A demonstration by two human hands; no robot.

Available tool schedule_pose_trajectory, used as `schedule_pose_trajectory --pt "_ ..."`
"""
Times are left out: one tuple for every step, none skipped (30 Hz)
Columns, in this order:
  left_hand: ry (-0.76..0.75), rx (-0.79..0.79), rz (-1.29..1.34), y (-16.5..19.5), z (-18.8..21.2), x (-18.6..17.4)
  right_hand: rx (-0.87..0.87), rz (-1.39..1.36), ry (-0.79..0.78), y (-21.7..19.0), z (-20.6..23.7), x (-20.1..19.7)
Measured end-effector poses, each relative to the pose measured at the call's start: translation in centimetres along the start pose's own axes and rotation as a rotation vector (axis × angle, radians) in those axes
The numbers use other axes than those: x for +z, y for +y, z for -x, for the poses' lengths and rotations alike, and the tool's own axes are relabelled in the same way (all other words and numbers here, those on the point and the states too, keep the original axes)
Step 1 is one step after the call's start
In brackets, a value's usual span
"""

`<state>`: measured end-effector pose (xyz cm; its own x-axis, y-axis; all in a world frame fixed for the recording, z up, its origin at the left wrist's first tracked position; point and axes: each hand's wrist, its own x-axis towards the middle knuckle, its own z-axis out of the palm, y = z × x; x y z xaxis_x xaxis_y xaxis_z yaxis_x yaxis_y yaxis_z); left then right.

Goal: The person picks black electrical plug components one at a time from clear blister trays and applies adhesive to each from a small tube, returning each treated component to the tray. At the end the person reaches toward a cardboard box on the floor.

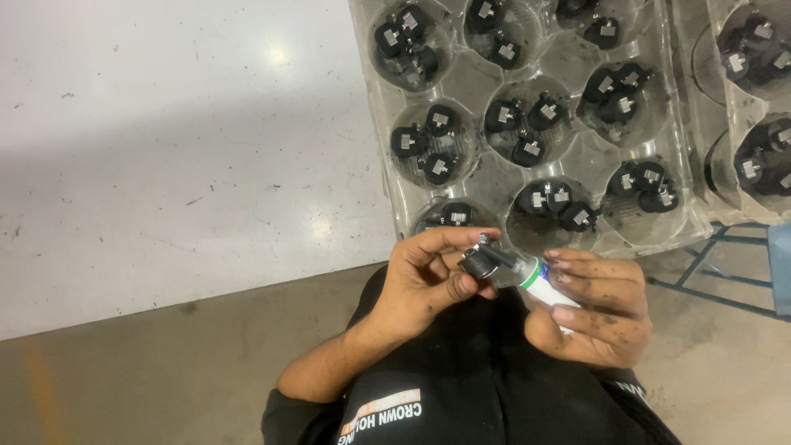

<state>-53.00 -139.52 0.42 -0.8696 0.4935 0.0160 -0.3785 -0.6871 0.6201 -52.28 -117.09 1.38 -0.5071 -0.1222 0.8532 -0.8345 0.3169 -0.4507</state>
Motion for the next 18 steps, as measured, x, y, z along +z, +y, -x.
schedule_pose_trajectory --pt "0.000 -0.005 0.002 0.0 0.1 0.0 -0.002 0.009 0.010 0.0 0.2 0.1" --pt "-0.011 0.005 -0.002 -0.1 0.1 0.0 -0.006 0.018 0.022 0.0 0.4 0.2" --pt "-0.021 0.013 -0.006 -0.1 0.1 -0.1 -0.008 0.028 0.034 0.0 0.5 0.2" --pt "-0.032 0.020 -0.009 -0.2 0.1 -0.1 -0.008 0.028 0.036 0.0 0.5 0.2" --pt "-0.022 0.020 -0.002 -0.3 0.1 -0.2 -0.009 0.030 0.039 0.0 0.6 0.2" --pt "-0.013 0.019 0.005 -0.4 0.1 -0.2 -0.011 0.032 0.043 -0.1 0.5 0.1" --pt "-0.004 0.018 0.011 -0.6 0.1 -0.2 0.005 0.028 0.022 -0.1 0.5 0.0" --pt "0.000 0.012 0.008 -0.7 0.1 -0.2 0.021 0.024 0.000 -0.2 0.4 -0.2" --pt "0.003 0.007 0.005 -0.8 0.1 -0.3 0.036 0.019 -0.021 -0.3 0.4 -0.4" --pt "0.007 0.000 0.002 -0.9 0.1 -0.3 0.042 0.027 -0.025 -0.4 0.4 -0.5" --pt "0.008 0.001 0.020 -1.0 0.2 -0.3 0.049 0.035 -0.028 -0.6 0.4 -0.6" --pt "0.009 0.002 0.037 -1.1 0.2 -0.3 0.055 0.043 -0.031 -0.7 0.4 -0.7" --pt "0.010 0.005 0.053 -1.1 0.2 -0.3 0.079 0.053 -0.044 -0.9 0.4 -0.8" --pt "0.010 0.006 0.070 -1.2 0.2 -0.3 0.103 0.062 -0.058 -1.1 0.4 -0.9" --pt "0.011 0.006 0.088 -1.3 0.2 -0.3 0.128 0.071 -0.071 -1.3 0.3 -1.0" --pt "0.012 0.007 0.106 -1.3 0.2 -0.3 0.117 0.064 -0.058 -1.3 0.2 -1.0" --pt "0.008 0.009 0.118 -1.4 0.2 -0.3 0.104 0.056 -0.045 -1.3 0.1 -1.0" --pt "0.003 0.013 0.129 -1.5 0.1 -0.2 0.090 0.049 -0.032 -1.3 0.0 -1.1"
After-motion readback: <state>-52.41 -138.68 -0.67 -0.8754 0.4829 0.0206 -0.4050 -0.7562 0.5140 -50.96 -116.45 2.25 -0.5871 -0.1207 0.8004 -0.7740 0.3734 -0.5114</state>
